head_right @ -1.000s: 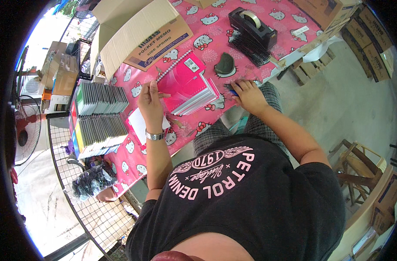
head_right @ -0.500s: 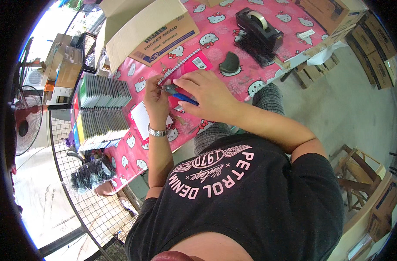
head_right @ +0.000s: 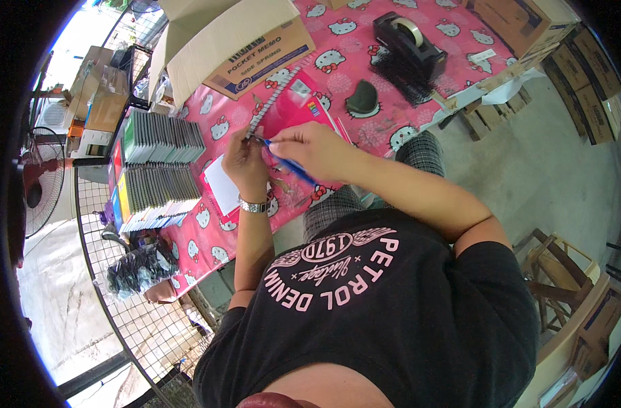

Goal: The person uses pliers to trim the ends of wire spirals on a series of small pink notebooks, picking each one from a stack and placing it into a new pile.

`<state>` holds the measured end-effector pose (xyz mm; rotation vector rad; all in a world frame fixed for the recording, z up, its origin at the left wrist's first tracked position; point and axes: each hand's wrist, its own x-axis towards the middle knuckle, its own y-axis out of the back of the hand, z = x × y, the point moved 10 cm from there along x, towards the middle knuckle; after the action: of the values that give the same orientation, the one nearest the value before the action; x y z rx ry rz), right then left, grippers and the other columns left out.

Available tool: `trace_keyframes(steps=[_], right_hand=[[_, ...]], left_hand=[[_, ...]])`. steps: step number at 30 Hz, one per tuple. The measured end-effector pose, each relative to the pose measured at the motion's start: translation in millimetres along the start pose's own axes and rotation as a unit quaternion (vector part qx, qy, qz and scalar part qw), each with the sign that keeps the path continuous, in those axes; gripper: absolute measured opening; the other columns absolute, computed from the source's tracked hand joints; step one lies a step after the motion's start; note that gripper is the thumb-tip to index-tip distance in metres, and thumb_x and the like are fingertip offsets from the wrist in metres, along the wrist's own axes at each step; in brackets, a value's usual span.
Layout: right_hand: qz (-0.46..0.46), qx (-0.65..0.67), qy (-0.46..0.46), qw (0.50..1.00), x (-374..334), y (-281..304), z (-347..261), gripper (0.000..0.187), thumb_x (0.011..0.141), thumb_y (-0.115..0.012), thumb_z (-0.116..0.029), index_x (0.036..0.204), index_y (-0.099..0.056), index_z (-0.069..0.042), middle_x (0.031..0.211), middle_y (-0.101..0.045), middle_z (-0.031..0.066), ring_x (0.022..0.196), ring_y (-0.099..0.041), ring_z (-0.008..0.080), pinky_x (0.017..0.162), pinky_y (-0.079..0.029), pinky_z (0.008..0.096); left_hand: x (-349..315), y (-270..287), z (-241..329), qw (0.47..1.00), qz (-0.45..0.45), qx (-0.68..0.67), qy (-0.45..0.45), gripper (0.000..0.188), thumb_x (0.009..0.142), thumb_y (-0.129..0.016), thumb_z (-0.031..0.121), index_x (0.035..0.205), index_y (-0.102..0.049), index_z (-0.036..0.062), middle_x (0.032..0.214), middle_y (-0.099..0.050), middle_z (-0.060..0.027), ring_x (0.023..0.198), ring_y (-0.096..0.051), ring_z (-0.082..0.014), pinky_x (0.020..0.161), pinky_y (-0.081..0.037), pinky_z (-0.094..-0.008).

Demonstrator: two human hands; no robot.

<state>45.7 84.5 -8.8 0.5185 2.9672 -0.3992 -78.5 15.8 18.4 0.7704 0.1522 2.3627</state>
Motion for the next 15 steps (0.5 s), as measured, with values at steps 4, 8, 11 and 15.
trace_keyframes(steps=[4,8,11,15], right_hand=[[-0.036,0.161,-0.047,0.985,12.3,-39.7,25.6,0.023,0.095,-0.060,-0.030,0.095,-0.064,-0.007,0.075,-0.058,-0.0023,0.064,-0.056,0.0071,0.054,-0.044,0.0245],[-0.095,0.207,-0.178,0.957,21.3,-74.9,115.7,0.024,0.089,-0.063,-0.035,0.097,-0.062,-0.012,0.076,-0.059,0.0000,0.066,-0.058,0.0115,0.055,-0.041,0.0274],[-0.057,0.318,-0.228,0.919,35.0,-88.1,182.8,0.028,0.087,-0.062,-0.036,0.098,-0.062,-0.011,0.078,-0.061,0.0025,0.070,-0.062,0.0169,0.063,-0.044,0.0328],[-0.082,0.408,-0.223,0.881,52.2,-102.4,191.8,0.031,0.082,-0.064,-0.032,0.104,-0.059,-0.011,0.096,-0.062,0.0082,0.086,-0.062,0.0202,0.073,-0.046,0.0330]], left_hand=[[-0.6,43.4,22.4,0.972,0.081,0.197,-0.104,0.015,0.084,-0.065,-0.008,0.098,-0.065,-0.0037,0.090,-0.065,-0.0088,0.073,-0.063,-0.0149,0.063,-0.054,-0.0265],[-30.5,142.2,-59.2,0.960,0.261,-0.021,0.101,0.012,0.094,-0.061,0.006,0.098,-0.054,-0.0040,0.088,-0.059,-0.0100,0.068,-0.062,-0.0169,0.055,-0.060,-0.0303],[-70.1,184.4,-106.6,0.936,0.297,-0.048,0.181,0.015,0.097,-0.057,0.007,0.102,-0.049,-0.0036,0.092,-0.058,-0.0111,0.069,-0.063,-0.0176,0.054,-0.061,-0.0313],[-93.9,192.0,-128.0,0.916,0.313,-0.085,0.235,0.019,0.098,-0.053,0.005,0.111,-0.041,-0.0032,0.097,-0.055,-0.0115,0.076,-0.064,-0.0205,0.053,-0.062,-0.0330]])
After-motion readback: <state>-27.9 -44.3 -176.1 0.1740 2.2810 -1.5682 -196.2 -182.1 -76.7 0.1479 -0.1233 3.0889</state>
